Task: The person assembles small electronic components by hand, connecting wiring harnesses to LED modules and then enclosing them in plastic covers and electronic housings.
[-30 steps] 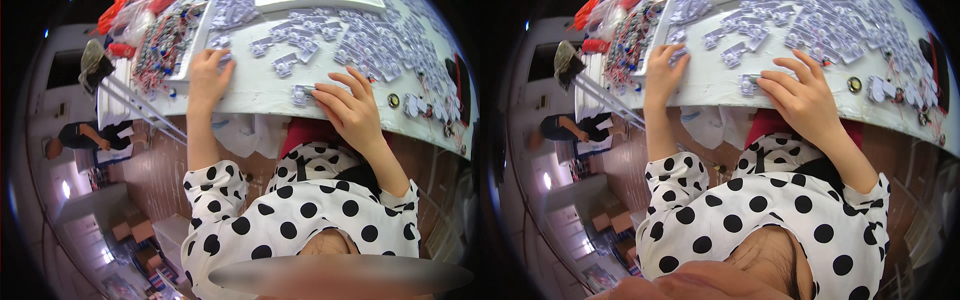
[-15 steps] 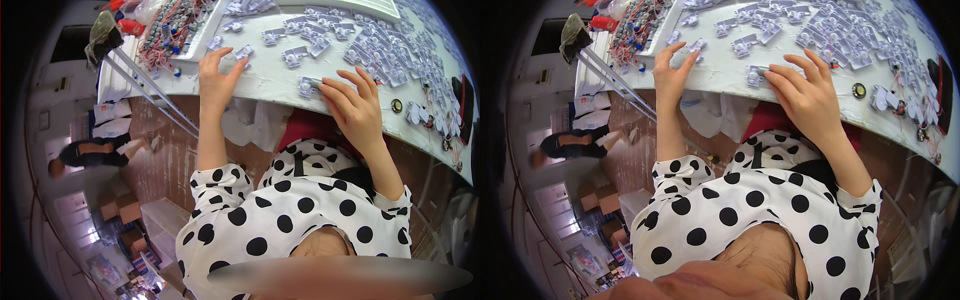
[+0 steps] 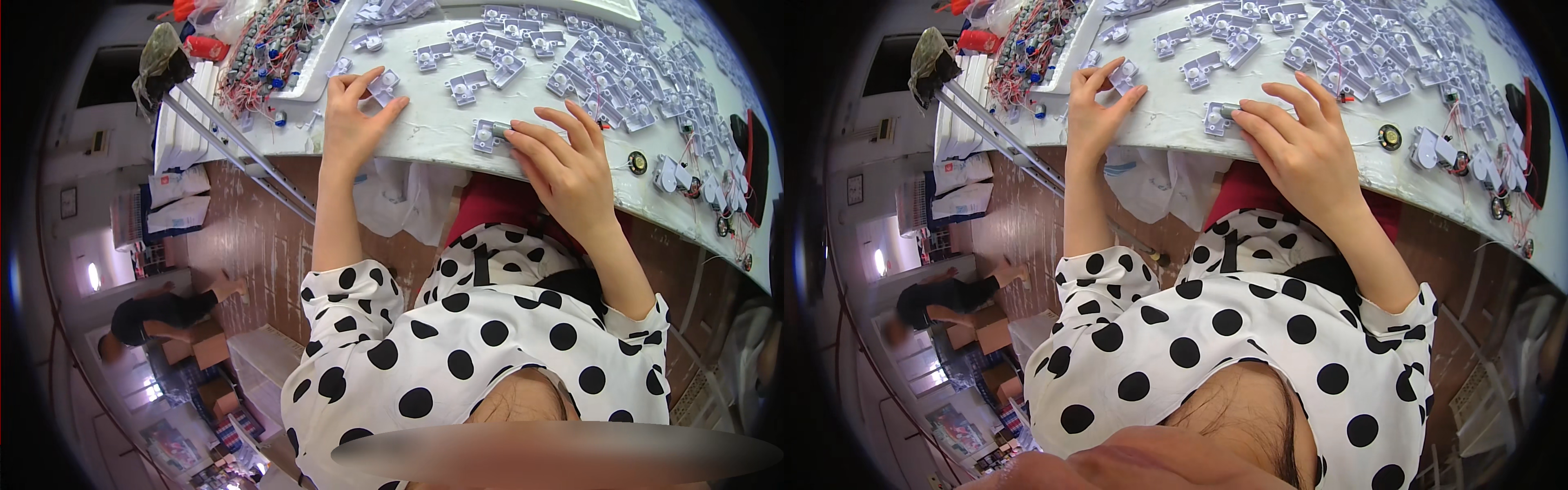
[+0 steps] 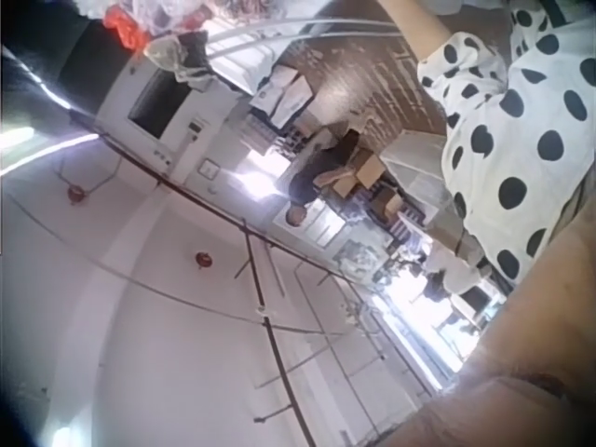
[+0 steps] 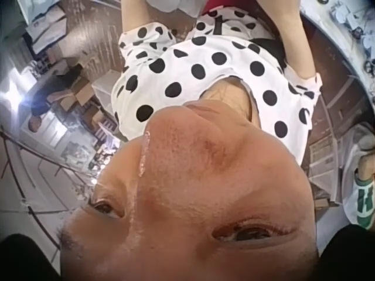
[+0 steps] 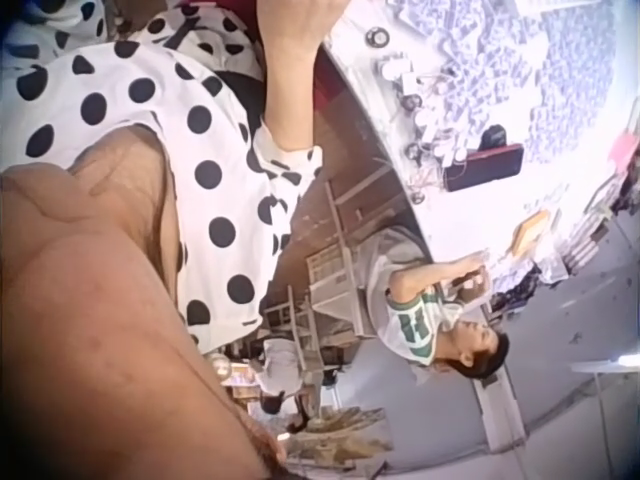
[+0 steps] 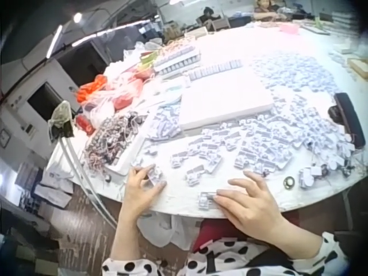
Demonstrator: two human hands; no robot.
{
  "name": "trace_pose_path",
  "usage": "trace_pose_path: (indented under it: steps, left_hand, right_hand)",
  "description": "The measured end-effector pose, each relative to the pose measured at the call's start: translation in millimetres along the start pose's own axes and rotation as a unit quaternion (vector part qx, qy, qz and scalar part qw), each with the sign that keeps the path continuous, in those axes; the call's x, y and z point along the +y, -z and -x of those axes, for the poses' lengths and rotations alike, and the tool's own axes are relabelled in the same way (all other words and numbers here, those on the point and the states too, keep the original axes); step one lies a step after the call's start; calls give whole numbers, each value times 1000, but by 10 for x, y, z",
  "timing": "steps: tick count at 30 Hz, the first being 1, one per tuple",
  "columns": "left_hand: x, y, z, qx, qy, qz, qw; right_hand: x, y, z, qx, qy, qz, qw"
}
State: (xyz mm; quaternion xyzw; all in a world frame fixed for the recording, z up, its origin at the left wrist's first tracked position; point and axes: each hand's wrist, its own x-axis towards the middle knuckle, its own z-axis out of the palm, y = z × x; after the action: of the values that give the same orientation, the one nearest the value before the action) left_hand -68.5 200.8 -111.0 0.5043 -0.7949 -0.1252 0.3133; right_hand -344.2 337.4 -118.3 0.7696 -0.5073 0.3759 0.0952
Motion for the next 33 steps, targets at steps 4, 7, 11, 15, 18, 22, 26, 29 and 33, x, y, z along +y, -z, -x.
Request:
trace_pose_path:
  steps: [4, 7, 11, 15, 18, 22, 26, 29, 33]
  left_hand:
    - [32, -118, 18, 39, 18, 136, 990]
    - [232, -220, 93, 75, 32, 334, 939]
    - [624, -352, 318, 65, -61, 473, 876]
    - [823, -531, 497, 118, -195, 357, 906]
    - [925, -600, 522, 176, -216, 297, 913]
    - [935, -443, 562, 157, -252, 196, 934]
    - [894, -135, 566, 35, -261, 144, 954]
    - [913, -7, 553, -37, -281, 125, 951]
    - [885, 22, 584, -61, -302, 100, 946]
  right_hand:
    - [-3, 11, -4, -1, 0, -5, 1000]
    - [7, 10, -2, -3, -6, -8, 1000]
    - [-32, 111, -98, 40, -10, -23, 999]
    - [-221, 174, -138, 31, -140, -272, 951]
    - [-351, 236, -175, -4, -295, -447, 844]
    - [-258, 193, -135, -17, -351, -546, 761]
    - [-80, 238, -124, -66, -330, -530, 778]
    - [-40, 267, -118, -133, -309, -512, 791]
    - [-87, 271, -117, -138, -286, -467, 825]
